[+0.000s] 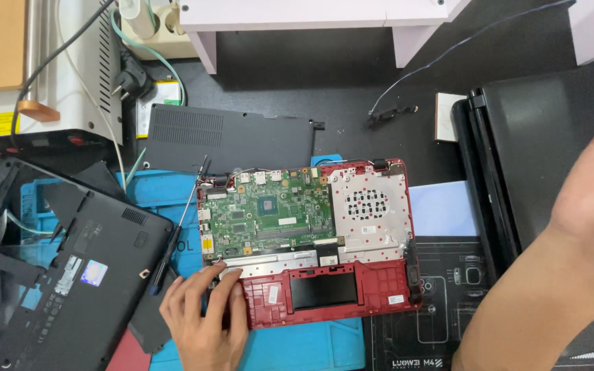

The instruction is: Assembling and repairing internal components of a laptop on a workbench.

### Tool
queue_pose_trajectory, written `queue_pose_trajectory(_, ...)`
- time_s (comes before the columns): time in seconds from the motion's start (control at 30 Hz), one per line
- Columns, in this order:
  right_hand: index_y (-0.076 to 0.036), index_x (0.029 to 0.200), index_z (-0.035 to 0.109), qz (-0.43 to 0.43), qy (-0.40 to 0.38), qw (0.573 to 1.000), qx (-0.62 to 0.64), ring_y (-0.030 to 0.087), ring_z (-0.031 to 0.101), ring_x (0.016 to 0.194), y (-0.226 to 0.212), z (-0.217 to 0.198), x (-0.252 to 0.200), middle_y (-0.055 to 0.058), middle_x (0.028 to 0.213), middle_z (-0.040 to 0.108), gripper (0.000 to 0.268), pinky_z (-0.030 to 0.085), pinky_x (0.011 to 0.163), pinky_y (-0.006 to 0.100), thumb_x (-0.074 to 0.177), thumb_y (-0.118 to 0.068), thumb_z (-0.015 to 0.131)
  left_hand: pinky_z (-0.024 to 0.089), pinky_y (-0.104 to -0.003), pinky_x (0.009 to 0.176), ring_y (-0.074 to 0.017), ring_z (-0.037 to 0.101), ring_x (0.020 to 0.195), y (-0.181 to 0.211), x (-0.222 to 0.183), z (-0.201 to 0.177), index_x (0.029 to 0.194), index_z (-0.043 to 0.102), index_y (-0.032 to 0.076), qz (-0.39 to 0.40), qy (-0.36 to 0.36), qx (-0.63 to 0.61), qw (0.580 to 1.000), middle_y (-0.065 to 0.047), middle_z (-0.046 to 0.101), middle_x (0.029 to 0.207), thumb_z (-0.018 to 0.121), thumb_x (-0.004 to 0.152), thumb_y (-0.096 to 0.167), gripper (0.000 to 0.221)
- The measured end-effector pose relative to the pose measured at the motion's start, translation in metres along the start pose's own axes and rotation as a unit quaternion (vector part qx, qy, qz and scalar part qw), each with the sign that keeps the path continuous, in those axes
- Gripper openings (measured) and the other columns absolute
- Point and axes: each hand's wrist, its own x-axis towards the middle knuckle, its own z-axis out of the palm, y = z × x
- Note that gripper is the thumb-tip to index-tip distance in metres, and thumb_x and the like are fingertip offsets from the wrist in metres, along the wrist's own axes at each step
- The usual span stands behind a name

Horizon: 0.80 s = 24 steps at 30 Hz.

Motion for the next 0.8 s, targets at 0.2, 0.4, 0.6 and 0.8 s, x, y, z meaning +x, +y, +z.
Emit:
queue_pose_trajectory(0.2, -0.006, 0.120, 0.062, 0.185, -0.079, 0.979, -0.028, 0.018, 0.072, 0.087, -0.056, 0.092, 0.007, 0.012, 0.104, 0.073, 0.030, 0.060, 0.076, 0.029, 0.092, -0.006, 0.072, 0.041, -0.049, 0.111, -0.0243, 0.061, 0.118, -0.002, -0.001, -0.001, 0.108, 0.074, 0.015, 0.007, 0.010, -0.016, 1.000, -0.002, 0.067, 0.121, 0.075, 0.083, 0.009, 0.026)
queue_pose_trajectory(0.4, 0.004, 0.120, 0.067, 0.357, -0.264, 0.890, 0.099, 0.023, 0.077, 0.099, -0.009, 0.136, -0.034, 0.016, 0.111, 0.074, 0.037, 0.066, 0.085, 0.034, 0.084, 0.010, 0.074, 0.043, -0.048, 0.109, -0.0258, 0.061, 0.118, -0.002, 0.002, -0.001, 0.107, 0.074, 0.013, 0.009, 0.015, -0.025, 1.000, -0.003, 0.068, 0.121, 0.075, 0.083, 0.007, 0.025)
queue_pose_trajectory(0.6, 0.004, 0.125, 0.064, 0.367, -0.283, 0.865, 0.194, 0.028, 0.075, 0.115, 0.009, 0.142, -0.047, 0.014, 0.124, 0.070, 0.038, 0.062, 0.100, 0.037, 0.088, 0.010, 0.070, 0.043, -0.048, 0.108, -0.0272, 0.061, 0.117, -0.001, 0.000, -0.002, 0.106, 0.074, 0.012, 0.010, 0.014, -0.030, 0.999, -0.004, 0.068, 0.120, 0.075, 0.082, 0.006, 0.025)
queue_pose_trajectory(0.8, 0.003, 0.126, 0.063, 0.393, -0.282, 0.863, 0.147, 0.028, 0.075, 0.116, 0.003, 0.146, -0.045, 0.017, 0.123, 0.073, 0.043, 0.062, 0.098, 0.036, 0.084, 0.010, 0.071, 0.043, -0.048, 0.108, -0.0268, 0.061, 0.118, -0.001, 0.000, -0.002, 0.106, 0.074, 0.012, 0.007, 0.012, -0.032, 0.999, -0.004, 0.069, 0.120, 0.075, 0.083, 0.006, 0.024)
